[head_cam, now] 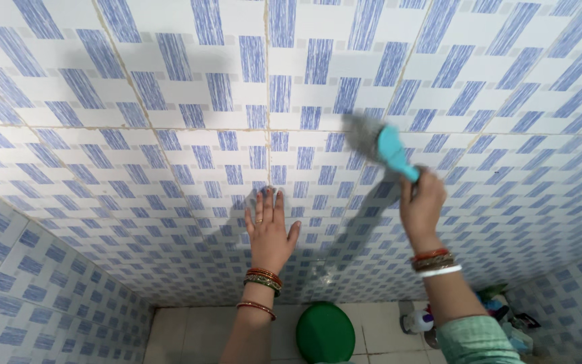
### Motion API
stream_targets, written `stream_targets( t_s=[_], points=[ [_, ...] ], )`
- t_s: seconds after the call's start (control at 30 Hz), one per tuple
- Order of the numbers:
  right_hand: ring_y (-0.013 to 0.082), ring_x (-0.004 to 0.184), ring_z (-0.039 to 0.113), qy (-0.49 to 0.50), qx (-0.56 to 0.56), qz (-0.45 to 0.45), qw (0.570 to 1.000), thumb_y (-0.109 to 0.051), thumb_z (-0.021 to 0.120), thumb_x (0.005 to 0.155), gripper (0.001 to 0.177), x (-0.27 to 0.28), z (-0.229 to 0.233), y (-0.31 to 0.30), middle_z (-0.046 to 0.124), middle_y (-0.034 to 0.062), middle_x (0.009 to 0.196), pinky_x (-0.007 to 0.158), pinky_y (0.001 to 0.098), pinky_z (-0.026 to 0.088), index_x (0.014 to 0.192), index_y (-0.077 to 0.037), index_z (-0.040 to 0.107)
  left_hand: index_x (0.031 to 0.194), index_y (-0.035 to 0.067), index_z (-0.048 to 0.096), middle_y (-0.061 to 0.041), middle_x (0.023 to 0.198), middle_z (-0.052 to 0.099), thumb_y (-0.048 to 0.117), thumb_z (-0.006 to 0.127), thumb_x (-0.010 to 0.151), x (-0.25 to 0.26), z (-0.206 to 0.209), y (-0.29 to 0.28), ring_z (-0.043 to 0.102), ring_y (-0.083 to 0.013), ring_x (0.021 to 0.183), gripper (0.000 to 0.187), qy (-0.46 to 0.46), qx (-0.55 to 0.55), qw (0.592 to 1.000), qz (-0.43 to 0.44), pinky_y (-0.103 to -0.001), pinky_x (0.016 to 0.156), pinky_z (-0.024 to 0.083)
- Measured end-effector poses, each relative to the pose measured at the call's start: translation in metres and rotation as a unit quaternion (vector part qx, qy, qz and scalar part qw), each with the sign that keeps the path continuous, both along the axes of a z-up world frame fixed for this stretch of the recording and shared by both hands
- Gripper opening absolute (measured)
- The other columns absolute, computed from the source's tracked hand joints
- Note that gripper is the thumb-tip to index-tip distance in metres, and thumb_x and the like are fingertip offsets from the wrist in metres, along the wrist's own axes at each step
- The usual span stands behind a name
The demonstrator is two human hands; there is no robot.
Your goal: The person scrubs the tiled bathroom wall using a blue-handled scrub brush. They hold the wall with their left hand for stability while vigorously brushing the surface with their right hand, moving the brush in vertical and horizontal strokes across the tiles.
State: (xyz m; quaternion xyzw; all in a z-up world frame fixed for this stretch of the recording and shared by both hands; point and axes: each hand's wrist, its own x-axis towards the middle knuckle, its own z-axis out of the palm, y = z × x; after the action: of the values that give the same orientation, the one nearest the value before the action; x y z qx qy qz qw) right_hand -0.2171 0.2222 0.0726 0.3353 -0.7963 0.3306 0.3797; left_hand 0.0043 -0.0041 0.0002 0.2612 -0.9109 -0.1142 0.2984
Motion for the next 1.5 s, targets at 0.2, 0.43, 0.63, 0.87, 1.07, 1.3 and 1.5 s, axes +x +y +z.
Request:
stream_targets(
  t_s=[0.2, 0.43, 0.63, 0.87, 1.07, 1.3, 1.5],
  points=[
    [0.0304, 0.094, 0.063, -0.096, 0.273, -0.059, 0.956, -0.028, 0.068, 0.090, 0.027, 0.019, -0.099, 0.008, 0.069, 0.0094, 0.095, 0.090, 0.0497, 0.044, 0.114, -0.016, 0.068, 0.156, 0.010, 0.032, -0.013, 0.166, 0.025, 0.049, 0.057, 0.094, 0.013, 0.005, -0.009, 0.015, -0.0306, 0.154, 0.078, -0.003, -0.014, 1.000, 0.015, -0.057, 0.122, 0.005],
    [0.0305, 0.089, 0.062, -0.027, 0.229, -0.021, 0.973, -0.027, 0.070, 0.092, 0.029, 0.031, 0.015, -0.031, 0.068, 0.0110, 0.093, 0.084, 0.0484, 0.044, 0.113, -0.007, 0.068, 0.157, 0.011, 0.030, -0.013, 0.166, 0.024, 0.048, 0.056, 0.095, 0.004, 0.010, -0.002, 0.015, -0.0305, 0.155, 0.077, 0.007, -0.008, 1.000, -0.002, -0.058, 0.122, 0.005],
    [0.0307, 0.088, 0.058, -0.053, 0.049, -0.018, 0.997, -0.020, 0.070, 0.103, 0.021, 0.022, 0.027, -0.019, 0.064, 0.0114, 0.092, 0.085, 0.0486, 0.042, 0.117, -0.006, 0.066, 0.157, 0.011, 0.030, -0.012, 0.166, 0.023, 0.050, 0.055, 0.095, 0.005, 0.008, -0.002, 0.013, -0.0296, 0.155, 0.077, -0.009, 0.013, 1.000, 0.001, -0.057, 0.122, 0.005],
    [0.0283, 0.099, 0.063, -0.098, 0.316, -0.049, 0.942, -0.036, 0.067, 0.092, 0.025, 0.035, -0.090, -0.018, 0.068, 0.0076, 0.099, 0.091, 0.0491, 0.043, 0.107, -0.017, 0.068, 0.157, 0.010, 0.031, -0.012, 0.167, 0.023, 0.051, 0.053, 0.097, 0.017, 0.009, -0.017, 0.013, -0.0297, 0.155, 0.077, 0.008, -0.023, 0.999, 0.027, -0.057, 0.122, 0.005],
    [0.0246, 0.079, 0.062, -0.087, 0.190, 0.016, 0.978, -0.024, 0.067, 0.095, 0.027, 0.039, 0.007, -0.049, 0.067, 0.0082, 0.086, 0.077, 0.0436, 0.047, 0.119, -0.010, 0.067, 0.156, 0.010, 0.030, -0.014, 0.166, 0.023, 0.048, 0.056, 0.096, 0.014, 0.012, -0.017, 0.012, -0.0300, 0.155, 0.076, 0.001, 0.003, 1.000, 0.011, -0.056, 0.123, 0.005],
    [0.0272, 0.079, 0.058, -0.067, 0.040, -0.002, 0.997, -0.022, 0.066, 0.104, 0.023, 0.023, 0.026, -0.030, 0.062, 0.0127, 0.088, 0.073, 0.0418, 0.046, 0.113, -0.001, 0.063, 0.157, 0.011, 0.029, -0.013, 0.166, 0.023, 0.045, 0.058, 0.094, 0.015, 0.012, -0.016, 0.013, -0.0296, 0.154, 0.077, -0.012, 0.003, 1.000, 0.013, -0.057, 0.122, 0.005],
    [0.0294, 0.100, 0.063, -0.128, 0.285, -0.042, 0.949, -0.029, 0.068, 0.089, 0.028, 0.054, -0.087, -0.030, 0.069, 0.0084, 0.104, 0.089, 0.0514, 0.044, 0.114, -0.015, 0.066, 0.155, 0.010, 0.033, -0.013, 0.167, 0.023, 0.043, 0.059, 0.094, 0.025, 0.015, -0.021, 0.013, -0.0310, 0.155, 0.075, 0.011, -0.003, 1.000, 0.020, -0.059, 0.122, 0.005]
  ],
)
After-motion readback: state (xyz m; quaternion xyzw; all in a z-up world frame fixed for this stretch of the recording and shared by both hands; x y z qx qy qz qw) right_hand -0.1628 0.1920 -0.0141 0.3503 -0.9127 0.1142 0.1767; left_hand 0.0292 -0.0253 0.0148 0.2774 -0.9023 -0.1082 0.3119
